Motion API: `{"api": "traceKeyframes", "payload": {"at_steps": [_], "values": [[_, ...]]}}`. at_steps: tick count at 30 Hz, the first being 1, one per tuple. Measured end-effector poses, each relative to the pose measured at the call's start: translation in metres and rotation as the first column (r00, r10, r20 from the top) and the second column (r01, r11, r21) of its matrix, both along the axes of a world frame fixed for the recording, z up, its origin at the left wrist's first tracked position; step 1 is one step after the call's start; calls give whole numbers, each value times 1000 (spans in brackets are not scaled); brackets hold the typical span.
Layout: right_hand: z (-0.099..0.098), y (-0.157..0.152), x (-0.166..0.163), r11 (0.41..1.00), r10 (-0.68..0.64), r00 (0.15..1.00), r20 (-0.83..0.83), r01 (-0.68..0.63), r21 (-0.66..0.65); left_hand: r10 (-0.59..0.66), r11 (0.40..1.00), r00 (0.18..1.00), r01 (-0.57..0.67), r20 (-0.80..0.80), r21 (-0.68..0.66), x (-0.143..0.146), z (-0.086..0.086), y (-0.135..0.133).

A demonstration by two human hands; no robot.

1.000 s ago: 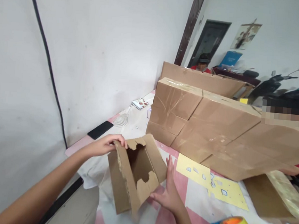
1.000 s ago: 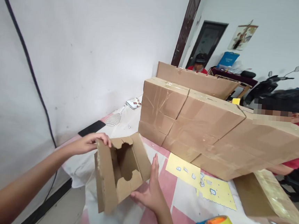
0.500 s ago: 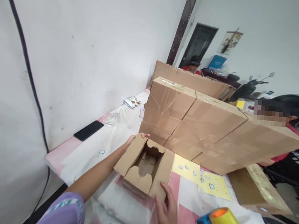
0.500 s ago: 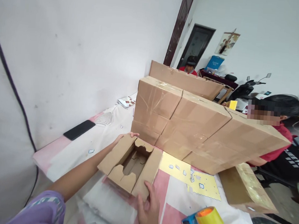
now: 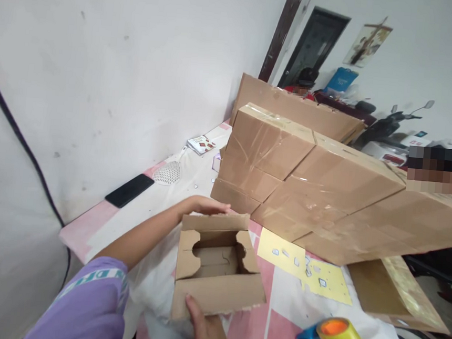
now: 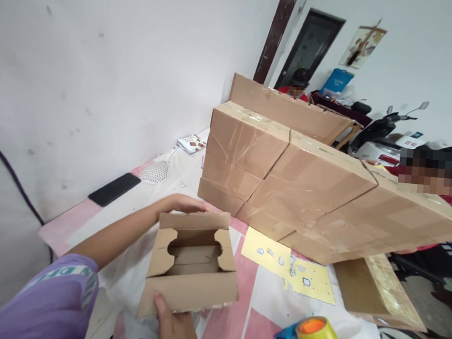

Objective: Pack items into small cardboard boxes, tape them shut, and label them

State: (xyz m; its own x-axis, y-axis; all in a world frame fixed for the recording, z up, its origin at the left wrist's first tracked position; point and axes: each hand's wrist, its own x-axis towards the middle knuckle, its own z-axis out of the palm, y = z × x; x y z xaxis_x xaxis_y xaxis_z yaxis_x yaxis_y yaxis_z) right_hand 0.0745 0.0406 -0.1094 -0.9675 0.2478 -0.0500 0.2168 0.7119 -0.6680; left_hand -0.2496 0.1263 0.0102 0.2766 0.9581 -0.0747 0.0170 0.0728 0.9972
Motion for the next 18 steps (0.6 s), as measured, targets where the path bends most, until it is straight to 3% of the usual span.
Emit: {"api": "traceKeyframes", "payload": {"at_steps": [3,5,7,10,12,15,16,18], "values": [[19,9,-13,992,122,992,-22,-123,-25,-102,995,980,97,-171,-35,-30,25,-2],[30,13,-17,977,193,975,-106,-201,-72,-154,988,949,144,-275,-53,-34,35,-1],[33,14,-21,934,320,917,-238,-347,-84,-171,985,912,166,-373,-47,-24,41,0],[20,11,-25,846,465,794,-391,-529,-67,-135,988,862,156,-489,1,1,45,3],[7,9,-26,860,428,806,-408,-503,-91,-99,990,838,140,-537,35,17,46,6],[-5,14,-22,920,335,892,-303,-379,-97,-70,988,821,134,-566,73,23,45,10],[-7,19,-20,935,318,913,-255,-347,-76,-25,992,846,87,-532,91,18,42,12],[-7,29,-13,951,301,936,-181,-309,-15,191,980,906,-156,-377,122,-4,32,15]]}}
